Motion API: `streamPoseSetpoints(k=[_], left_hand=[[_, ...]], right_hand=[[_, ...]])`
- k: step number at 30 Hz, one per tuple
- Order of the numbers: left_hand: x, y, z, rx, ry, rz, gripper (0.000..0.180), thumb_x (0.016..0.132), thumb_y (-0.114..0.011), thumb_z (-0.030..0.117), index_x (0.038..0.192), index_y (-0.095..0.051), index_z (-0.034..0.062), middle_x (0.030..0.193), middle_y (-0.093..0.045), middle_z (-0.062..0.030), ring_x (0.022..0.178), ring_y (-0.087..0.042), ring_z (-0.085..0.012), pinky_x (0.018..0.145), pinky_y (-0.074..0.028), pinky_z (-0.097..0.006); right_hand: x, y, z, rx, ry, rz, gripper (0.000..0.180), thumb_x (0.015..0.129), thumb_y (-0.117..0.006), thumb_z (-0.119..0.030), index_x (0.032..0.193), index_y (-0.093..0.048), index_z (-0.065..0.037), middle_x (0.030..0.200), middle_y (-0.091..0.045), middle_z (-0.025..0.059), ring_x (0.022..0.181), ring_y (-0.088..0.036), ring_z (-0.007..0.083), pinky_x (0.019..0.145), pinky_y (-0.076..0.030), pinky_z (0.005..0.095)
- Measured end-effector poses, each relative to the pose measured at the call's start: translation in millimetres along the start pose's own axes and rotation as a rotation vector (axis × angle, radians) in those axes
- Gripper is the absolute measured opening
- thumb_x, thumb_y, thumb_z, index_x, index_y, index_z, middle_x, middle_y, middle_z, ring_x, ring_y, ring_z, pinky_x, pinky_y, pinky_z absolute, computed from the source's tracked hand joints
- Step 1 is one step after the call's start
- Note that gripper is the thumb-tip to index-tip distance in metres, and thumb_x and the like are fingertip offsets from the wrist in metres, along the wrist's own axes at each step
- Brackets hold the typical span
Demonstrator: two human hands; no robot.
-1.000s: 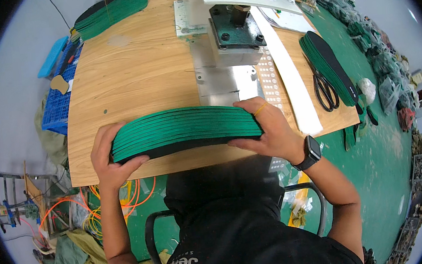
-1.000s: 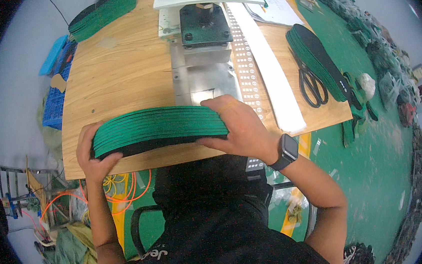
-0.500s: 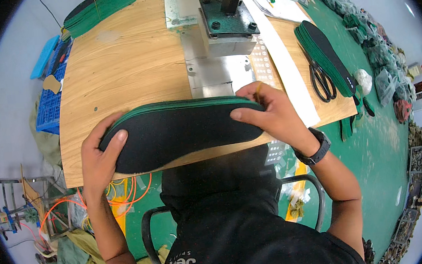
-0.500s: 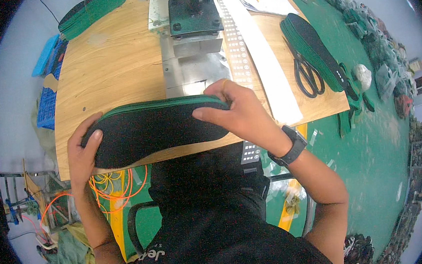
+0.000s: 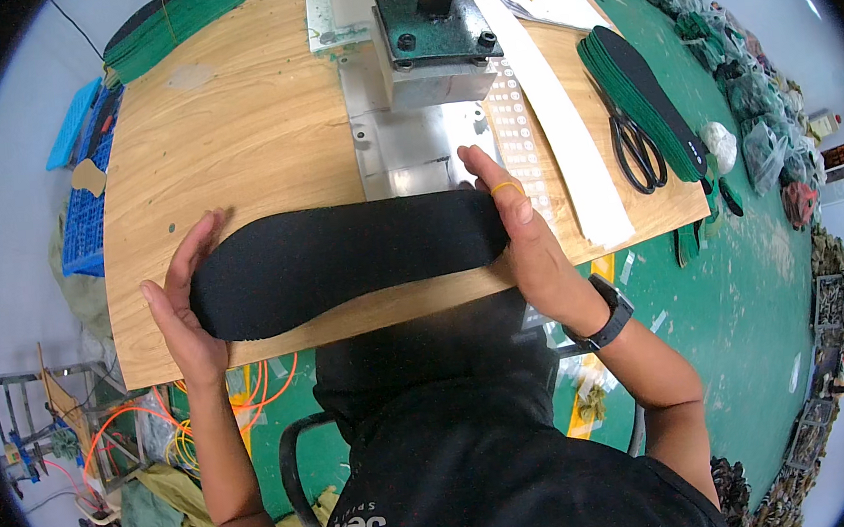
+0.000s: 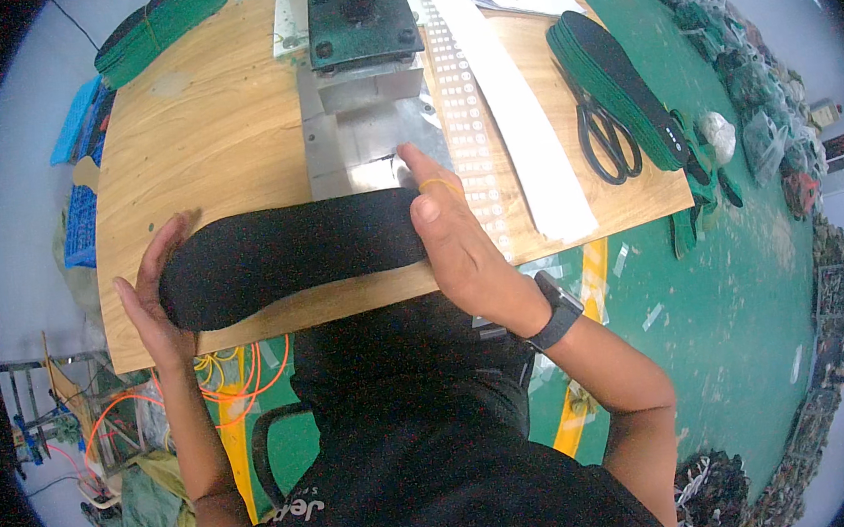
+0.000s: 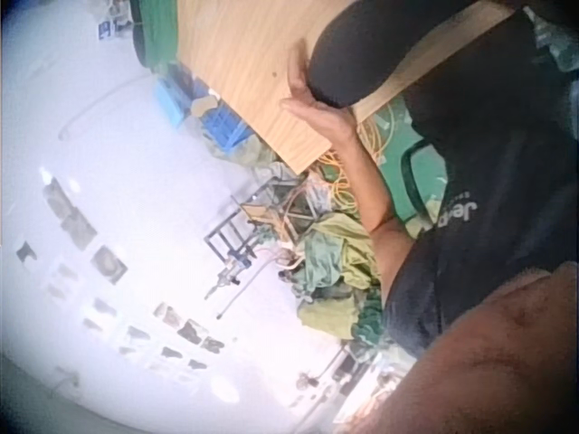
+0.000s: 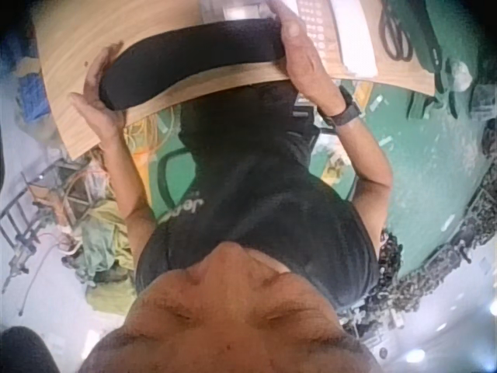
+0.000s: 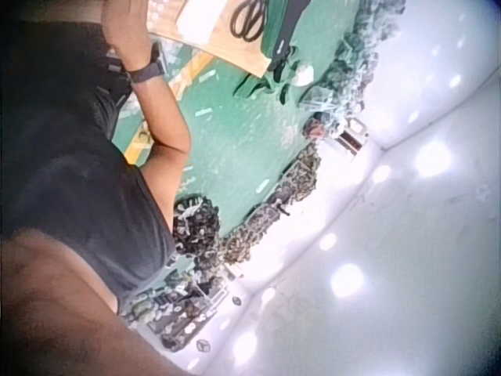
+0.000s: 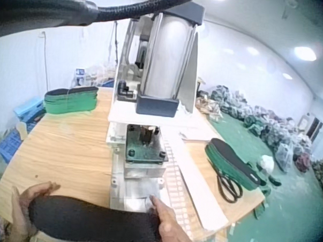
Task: The person peels stickers from a transparent sheet and applies them to shoe insoles before stacking the finished insoles and securing them with a rubber band.
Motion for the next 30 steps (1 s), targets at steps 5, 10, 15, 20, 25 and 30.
streamPoseSetpoints(k=[5, 10, 15, 20, 25, 30], left_hand=[[-4, -4, 18, 0.167, -0.11, -0.139, 0.085, 0.077, -0.056, 0.06, 0.132, -0.042, -0.0029, 0.133, -0.046, -0.0209, 0.126, -0.042, -0.0299, 0.108, -0.027, -0.038], [-9, 6, 15, 0.352, -0.063, -0.203, 0.097, 0.047, -0.085, 0.034, 0.13, -0.046, 0.0003, 0.129, -0.05, -0.0172, 0.123, -0.046, -0.0283, 0.105, -0.031, -0.037], [-5, 11, 12, 0.394, -0.082, -0.252, 0.091, 0.048, -0.084, 0.029, 0.127, -0.049, 0.0011, 0.125, -0.054, -0.0141, 0.119, -0.049, -0.0273, 0.104, -0.032, -0.036], [-3, 13, 9, 0.416, -0.05, -0.265, 0.092, 0.047, -0.084, 0.028, 0.128, -0.048, 0.0014, 0.125, -0.054, -0.0138, 0.119, -0.049, -0.0267, 0.103, -0.034, -0.036], [-3, 8, 17, 0.511, -0.089, -0.291, 0.097, 0.043, -0.084, 0.021, 0.131, -0.046, 0.0037, 0.125, -0.054, -0.0134, 0.118, -0.05, -0.0262, 0.102, -0.035, -0.035], [-2, 12, 14, 0.535, -0.006, -0.235, 0.1, 0.042, -0.084, 0.015, 0.133, -0.045, 0.0058, 0.125, -0.053, -0.0138, 0.118, -0.05, -0.0264, 0.102, -0.035, -0.035]], right_hand=[[-4, 9, -21, -0.221, 0.022, -0.054, 0.067, 0.085, -0.063, -0.032, 0.133, -0.035, 0.005, 0.131, -0.041, 0.0244, 0.124, -0.038, 0.0342, 0.104, -0.03, 0.0384], [-8, 14, -19, -0.475, 0.114, -0.126, 0.076, 0.069, -0.08, -0.026, 0.13, -0.043, -0.003, 0.127, -0.048, 0.0157, 0.116, -0.047, 0.0285, 0.097, -0.038, 0.0368], [-8, 14, -22, -0.51, 0.194, -0.093, 0.072, 0.066, -0.081, -0.028, 0.126, -0.049, -0.003, 0.119, -0.053, 0.0164, 0.109, -0.051, 0.0299, 0.094, -0.04, 0.0369], [-10, 13, -27, -0.617, 0.267, -0.106, 0.075, 0.065, -0.081, -0.028, 0.127, -0.048, -0.002, 0.117, -0.054, 0.0164, 0.108, -0.051, 0.0306, 0.093, -0.04, 0.0377], [-10, 10, -26, -0.583, 0.232, -0.119, 0.077, 0.065, -0.081, -0.025, 0.127, -0.044, 0.003, 0.112, -0.054, 0.0198, 0.103, -0.05, 0.0348, 0.09, -0.041, 0.0398], [0, 9, -24, -0.609, 0.226, -0.141, 0.078, 0.064, -0.082, -0.023, 0.126, -0.042, 0.005, 0.109, -0.053, 0.0209, 0.101, -0.049, 0.0356, 0.088, -0.041, 0.0396]])
Point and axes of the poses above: each hand's wrist, its own x-axis towards the middle knuckle, its own y-axis out of the back of the hand, z = x × y, the point moved 7 cm from there along x, towards the middle knuckle
